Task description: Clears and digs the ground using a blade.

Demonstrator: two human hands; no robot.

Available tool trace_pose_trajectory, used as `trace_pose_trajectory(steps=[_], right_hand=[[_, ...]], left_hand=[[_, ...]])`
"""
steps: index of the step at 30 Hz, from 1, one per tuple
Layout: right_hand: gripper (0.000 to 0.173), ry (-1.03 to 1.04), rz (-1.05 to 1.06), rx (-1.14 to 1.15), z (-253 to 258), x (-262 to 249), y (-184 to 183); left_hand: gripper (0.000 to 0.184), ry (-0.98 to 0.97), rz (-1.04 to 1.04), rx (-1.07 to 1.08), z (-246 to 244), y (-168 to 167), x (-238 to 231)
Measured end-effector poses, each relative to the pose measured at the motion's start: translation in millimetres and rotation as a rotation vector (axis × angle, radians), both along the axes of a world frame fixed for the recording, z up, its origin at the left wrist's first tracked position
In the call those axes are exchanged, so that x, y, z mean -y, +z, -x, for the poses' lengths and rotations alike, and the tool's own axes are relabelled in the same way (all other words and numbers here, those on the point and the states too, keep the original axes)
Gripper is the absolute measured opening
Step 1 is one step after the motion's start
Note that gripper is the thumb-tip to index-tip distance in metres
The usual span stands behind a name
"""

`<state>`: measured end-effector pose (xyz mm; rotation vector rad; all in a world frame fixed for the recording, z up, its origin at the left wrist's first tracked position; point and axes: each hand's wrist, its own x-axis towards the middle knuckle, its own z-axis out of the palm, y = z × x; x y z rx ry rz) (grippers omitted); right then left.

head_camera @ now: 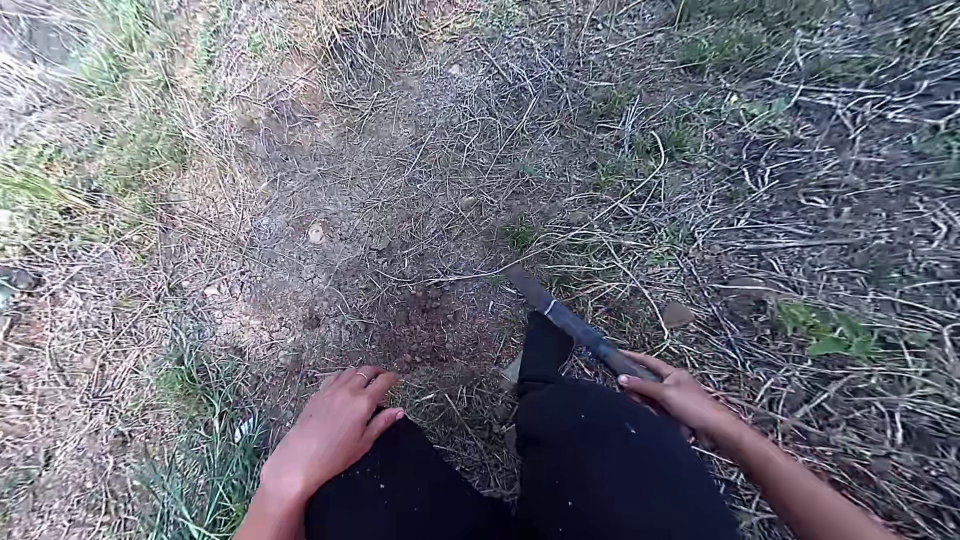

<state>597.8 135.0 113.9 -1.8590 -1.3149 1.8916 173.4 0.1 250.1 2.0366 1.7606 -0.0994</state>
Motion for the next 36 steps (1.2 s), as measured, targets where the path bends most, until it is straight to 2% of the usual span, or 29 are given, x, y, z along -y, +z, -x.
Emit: trace_pose_trajectory(steps=[3, 5, 8, 11, 14, 17, 19, 21, 24, 25, 27, 30, 33, 36], right_hand=[[0.06, 0.137, -0.108, 0.048, 8, -16, -34], [0.062, 0.171, -0.143, 0.056, 6, -17, -49], [0.063, 0.191, -0.215, 0.058, -1, -9, -55], [0.063, 0.183, -0.292, 0.022, -9, 5, -52], [0.065, 0.178, -0.388, -0.005, -15, 12, -46], [0.065, 0.201, -0.432, 0.021, -21, 14, -34], [0.065, 0.204, -0.456, 0.042, -30, 14, -28], [0.065, 0.212, -0.472, 0.056, -39, 14, -23], [0.065, 0.234, -0.429, 0.052, -44, 15, -18], [0.065, 0.24, -0.379, 0.054, -45, 17, -16], [0.064, 0.236, -0.268, 0.077, -50, 16, -7], [0.06, 0.19, -0.152, 0.041, -49, 1, 0], [0.059, 0.147, -0.03, -0.015, -35, -12, 13], [0.055, 0.039, 0.01, -0.072, -23, -18, 27]], left_hand=[[0.041, -0.103, 0.158, 0.015, 8, 12, -34], [0.038, -0.146, 0.15, 0.081, 17, 10, -66], [0.033, -0.174, -0.017, 0.138, 27, -16, -121], [0.033, -0.174, 0.008, 0.068, 27, -46, -184], [0.049, -0.139, -0.076, -0.005, 9, -80, -238], [0.062, -0.057, -0.225, 0.022, -26, -110, -275], [0.069, -0.018, -0.218, 0.027, -53, -129, -293], [0.069, -0.005, -0.159, -0.033, -72, -145, -302], [0.039, 0.011, -0.07, -0.149, -66, -160, -293], [0.036, 0.031, 0.005, -0.174, -61, -160, -291], [0.04, 0.066, 0.086, -0.177, -60, -151, -300], [0.04, 0.122, 0.077, -0.207, -41, -130, -314], [0.039, 0.167, -0.031, -0.157, 6, -105, -293], [0.041, 0.23, -0.135, -0.03, 62, -82, -251]])
